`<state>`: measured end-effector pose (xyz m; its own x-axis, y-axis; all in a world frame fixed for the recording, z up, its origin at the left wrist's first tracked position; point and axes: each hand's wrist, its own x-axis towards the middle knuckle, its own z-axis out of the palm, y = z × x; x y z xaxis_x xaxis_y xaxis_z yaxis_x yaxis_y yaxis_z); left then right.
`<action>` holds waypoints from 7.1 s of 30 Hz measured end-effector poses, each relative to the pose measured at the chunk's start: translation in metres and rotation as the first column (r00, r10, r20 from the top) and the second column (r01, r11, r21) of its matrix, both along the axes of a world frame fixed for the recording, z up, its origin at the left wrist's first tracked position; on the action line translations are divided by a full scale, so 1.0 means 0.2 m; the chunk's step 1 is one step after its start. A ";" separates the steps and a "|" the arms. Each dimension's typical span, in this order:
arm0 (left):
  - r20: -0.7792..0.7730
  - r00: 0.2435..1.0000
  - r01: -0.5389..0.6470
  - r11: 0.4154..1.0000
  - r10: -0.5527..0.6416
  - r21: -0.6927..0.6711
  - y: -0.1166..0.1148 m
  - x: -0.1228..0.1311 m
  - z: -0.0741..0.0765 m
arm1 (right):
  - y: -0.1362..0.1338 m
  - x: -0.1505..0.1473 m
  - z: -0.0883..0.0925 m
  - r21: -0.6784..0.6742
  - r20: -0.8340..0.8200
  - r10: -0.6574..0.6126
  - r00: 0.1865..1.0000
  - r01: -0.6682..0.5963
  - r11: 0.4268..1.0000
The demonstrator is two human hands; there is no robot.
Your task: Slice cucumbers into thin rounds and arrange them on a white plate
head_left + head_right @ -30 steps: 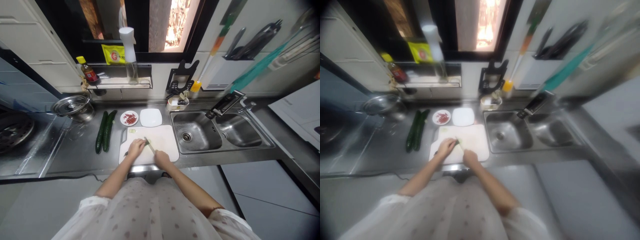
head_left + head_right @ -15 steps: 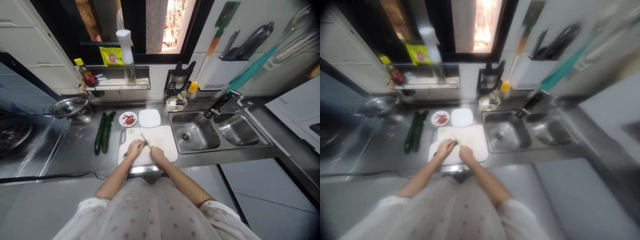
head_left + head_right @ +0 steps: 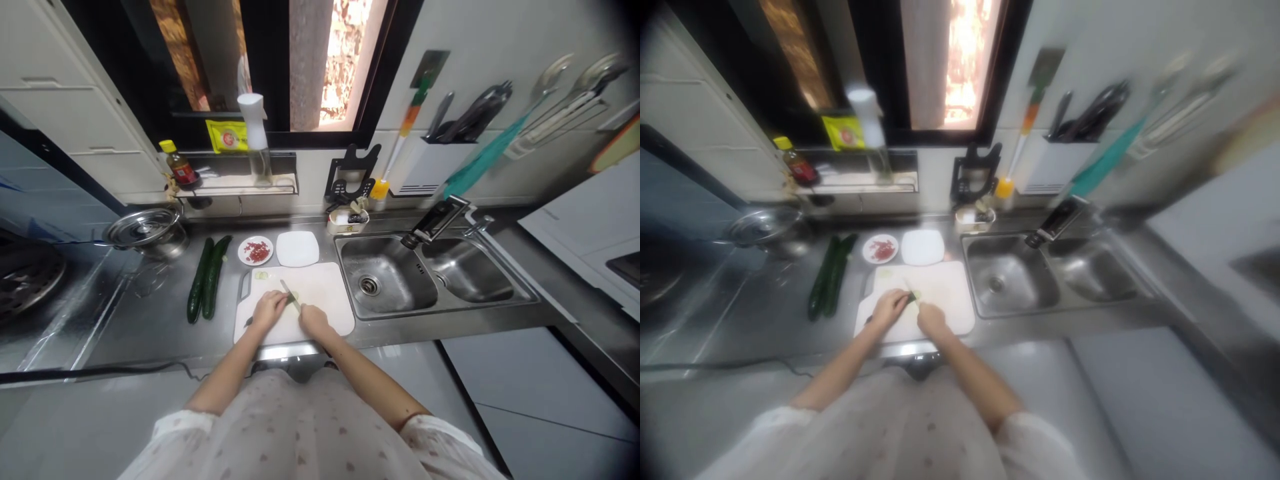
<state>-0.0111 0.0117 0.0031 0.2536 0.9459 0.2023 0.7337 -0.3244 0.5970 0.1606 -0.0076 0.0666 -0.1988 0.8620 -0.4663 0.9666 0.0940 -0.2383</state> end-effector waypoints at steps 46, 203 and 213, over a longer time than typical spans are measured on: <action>-0.214 0.976 -0.088 0.979 0.048 -0.183 0.02 0.08 0.13 | -0.12 0.32 0.07 0.033 0.030 -0.208 0.978 0.207 0.978; 0.010 0.998 0.059 0.998 -0.060 0.025 0.01 -0.01 0.03 | -0.04 0.09 0.20 -0.069 0.003 0.007 1.000 -0.006 0.998; 0.025 0.997 0.070 0.997 -0.070 0.015 0.02 -0.02 0.02 | -0.03 0.07 0.19 -0.059 0.001 0.012 1.000 -0.012 0.998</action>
